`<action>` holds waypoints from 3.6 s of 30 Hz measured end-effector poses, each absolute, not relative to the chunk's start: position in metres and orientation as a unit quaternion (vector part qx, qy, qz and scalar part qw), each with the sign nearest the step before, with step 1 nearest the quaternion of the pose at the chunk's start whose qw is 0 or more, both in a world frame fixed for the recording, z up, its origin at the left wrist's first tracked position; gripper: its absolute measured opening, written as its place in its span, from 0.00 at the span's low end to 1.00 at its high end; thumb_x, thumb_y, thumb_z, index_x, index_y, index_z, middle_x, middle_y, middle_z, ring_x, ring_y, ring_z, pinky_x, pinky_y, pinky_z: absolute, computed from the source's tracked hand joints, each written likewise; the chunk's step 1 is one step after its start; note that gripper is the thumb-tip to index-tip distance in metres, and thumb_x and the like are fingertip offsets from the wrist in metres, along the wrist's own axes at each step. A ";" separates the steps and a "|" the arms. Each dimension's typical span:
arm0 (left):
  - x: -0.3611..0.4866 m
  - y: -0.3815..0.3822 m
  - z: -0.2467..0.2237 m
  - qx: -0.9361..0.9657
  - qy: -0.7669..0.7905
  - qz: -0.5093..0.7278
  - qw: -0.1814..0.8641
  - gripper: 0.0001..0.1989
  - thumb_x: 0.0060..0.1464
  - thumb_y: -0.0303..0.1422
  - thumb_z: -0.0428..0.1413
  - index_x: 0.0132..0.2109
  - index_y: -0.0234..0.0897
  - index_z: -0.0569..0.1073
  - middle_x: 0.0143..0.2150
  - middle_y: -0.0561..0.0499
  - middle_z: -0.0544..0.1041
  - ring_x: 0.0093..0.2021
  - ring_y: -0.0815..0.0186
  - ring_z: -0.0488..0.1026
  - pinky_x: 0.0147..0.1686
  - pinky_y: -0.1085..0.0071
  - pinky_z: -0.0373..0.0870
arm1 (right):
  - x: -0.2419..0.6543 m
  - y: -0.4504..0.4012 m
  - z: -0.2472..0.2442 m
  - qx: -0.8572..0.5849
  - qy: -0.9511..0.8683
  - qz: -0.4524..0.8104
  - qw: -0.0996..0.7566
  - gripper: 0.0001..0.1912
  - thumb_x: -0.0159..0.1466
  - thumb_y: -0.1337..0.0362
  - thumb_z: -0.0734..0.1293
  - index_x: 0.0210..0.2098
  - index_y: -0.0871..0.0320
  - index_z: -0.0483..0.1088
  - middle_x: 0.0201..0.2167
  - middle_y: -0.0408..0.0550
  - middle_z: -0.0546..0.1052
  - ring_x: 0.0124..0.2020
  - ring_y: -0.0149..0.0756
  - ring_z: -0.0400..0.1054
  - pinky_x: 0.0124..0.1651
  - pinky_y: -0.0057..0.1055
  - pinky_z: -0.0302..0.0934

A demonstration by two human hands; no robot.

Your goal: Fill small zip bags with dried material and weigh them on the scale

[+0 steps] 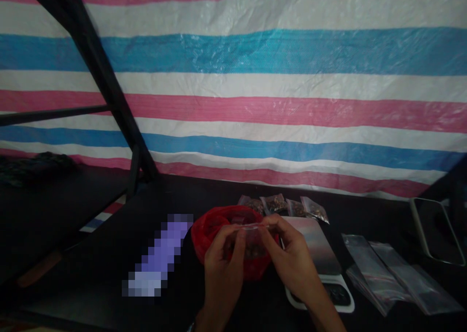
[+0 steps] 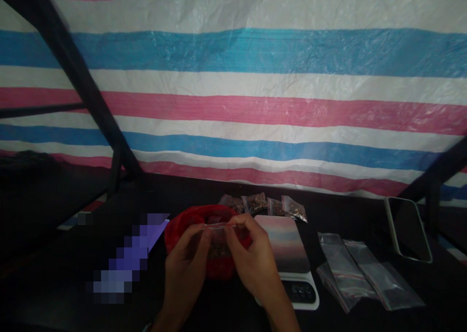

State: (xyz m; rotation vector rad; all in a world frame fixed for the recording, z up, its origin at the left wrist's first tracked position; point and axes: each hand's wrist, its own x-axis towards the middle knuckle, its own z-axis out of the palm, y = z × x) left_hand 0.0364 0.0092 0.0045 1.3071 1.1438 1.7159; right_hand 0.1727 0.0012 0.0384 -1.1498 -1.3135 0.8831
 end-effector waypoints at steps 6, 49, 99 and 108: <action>0.035 0.009 0.005 0.497 0.427 0.650 0.385 0.10 0.58 0.42 0.64 0.40 0.40 0.83 0.36 0.49 0.86 0.35 0.62 0.85 0.35 0.72 0.84 | 0.168 0.005 0.039 -0.489 -0.560 0.381 0.550 0.10 0.68 0.55 0.68 0.38 0.54 0.74 0.34 0.44 0.78 0.34 0.37 0.71 0.38 0.31 0.66; 0.029 0.003 0.010 0.637 0.380 0.623 0.248 0.12 0.68 0.28 0.52 0.39 0.40 0.80 0.36 0.52 0.82 0.36 0.69 0.79 0.37 0.78 0.76 | 0.170 0.000 0.047 -0.457 -0.598 0.358 0.553 0.05 0.65 0.62 0.73 0.32 0.52 0.81 0.33 0.44 0.80 0.36 0.36 0.74 0.41 0.31 0.67; 0.014 -0.002 0.012 0.663 0.398 0.621 0.129 0.11 0.67 0.25 0.51 0.39 0.40 0.76 0.32 0.55 0.80 0.31 0.70 0.78 0.33 0.78 0.73 | 0.307 -0.004 0.023 -0.740 -0.467 0.202 0.441 0.19 0.53 0.47 0.71 0.36 0.53 0.80 0.28 0.51 0.84 0.29 0.50 0.79 0.30 0.40 0.68; 0.012 0.000 0.006 0.671 0.411 0.608 0.106 0.10 0.66 0.25 0.51 0.40 0.40 0.76 0.32 0.55 0.79 0.30 0.70 0.78 0.33 0.77 0.74 | 0.304 -0.005 0.026 -0.687 -0.493 0.202 0.494 0.16 0.57 0.50 0.70 0.37 0.55 0.79 0.35 0.52 0.85 0.36 0.46 0.79 0.42 0.41 0.69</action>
